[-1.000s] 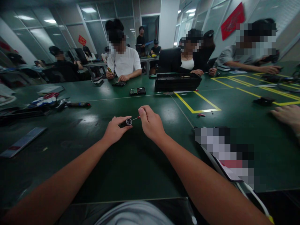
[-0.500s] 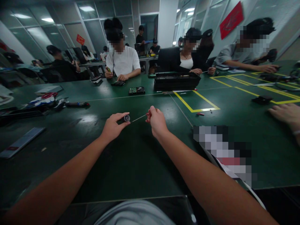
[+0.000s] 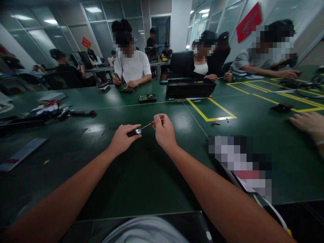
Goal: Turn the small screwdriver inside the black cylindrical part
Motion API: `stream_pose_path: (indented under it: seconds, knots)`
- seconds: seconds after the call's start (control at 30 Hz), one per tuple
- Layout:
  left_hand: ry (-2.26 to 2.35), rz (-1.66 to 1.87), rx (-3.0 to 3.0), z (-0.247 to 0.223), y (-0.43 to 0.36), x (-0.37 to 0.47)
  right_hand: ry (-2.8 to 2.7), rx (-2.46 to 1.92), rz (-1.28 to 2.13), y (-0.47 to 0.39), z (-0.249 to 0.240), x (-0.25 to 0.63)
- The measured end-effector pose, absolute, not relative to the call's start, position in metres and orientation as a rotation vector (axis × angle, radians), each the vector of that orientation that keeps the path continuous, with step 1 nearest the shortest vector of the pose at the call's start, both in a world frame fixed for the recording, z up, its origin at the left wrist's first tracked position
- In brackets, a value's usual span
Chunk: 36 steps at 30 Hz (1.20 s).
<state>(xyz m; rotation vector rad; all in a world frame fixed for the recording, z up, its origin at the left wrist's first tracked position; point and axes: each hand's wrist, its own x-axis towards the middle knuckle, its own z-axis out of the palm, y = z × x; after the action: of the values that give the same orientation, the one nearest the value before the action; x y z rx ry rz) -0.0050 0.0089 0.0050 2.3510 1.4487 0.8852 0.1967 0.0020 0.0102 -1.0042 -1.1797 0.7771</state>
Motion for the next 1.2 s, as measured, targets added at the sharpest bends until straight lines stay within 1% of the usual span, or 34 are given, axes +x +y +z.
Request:
stream_pose_path:
  seconds: [0.2, 0.3, 0.43, 0.57, 0.77, 0.93, 1.07, 1.2]
  knots:
    - [1.447, 0.867, 2.36, 0.003, 0.008, -0.004, -1.39, -1.043, 0.613, -0.005, 0.014, 0.198]
    - [1.444, 0.851, 2.37, 0.001, 0.009, -0.005, -1.503, -1.086, 0.462, -0.01, 0.019, 0.199]
    - [1.459, 0.824, 2.342, 0.002, 0.01, -0.005, -1.477, -1.137, 0.312, -0.01, 0.023, 0.201]
    - [1.454, 0.851, 2.291, 0.003, 0.009, -0.004, -1.424, -1.151, 0.335, -0.009, 0.022, 0.202]
    - [1.379, 1.075, 1.999, -0.001, 0.011, -0.002, -1.393, -1.134, 0.407, -0.012, 0.024, 0.202]
    - [1.23, 1.176, 1.794, 0.001, 0.016, 0.003, -1.358, -1.141, 0.494, -0.008, 0.021, 0.203]
    - [1.262, 1.03, 1.741, 0.016, 0.014, 0.014, -1.349, -1.134, 0.466, -0.004, 0.017, 0.202]
    - [1.325, 0.709, 2.055, 0.029, 0.008, 0.03, -1.357, -1.14, 0.413, -0.004, 0.015, 0.202]
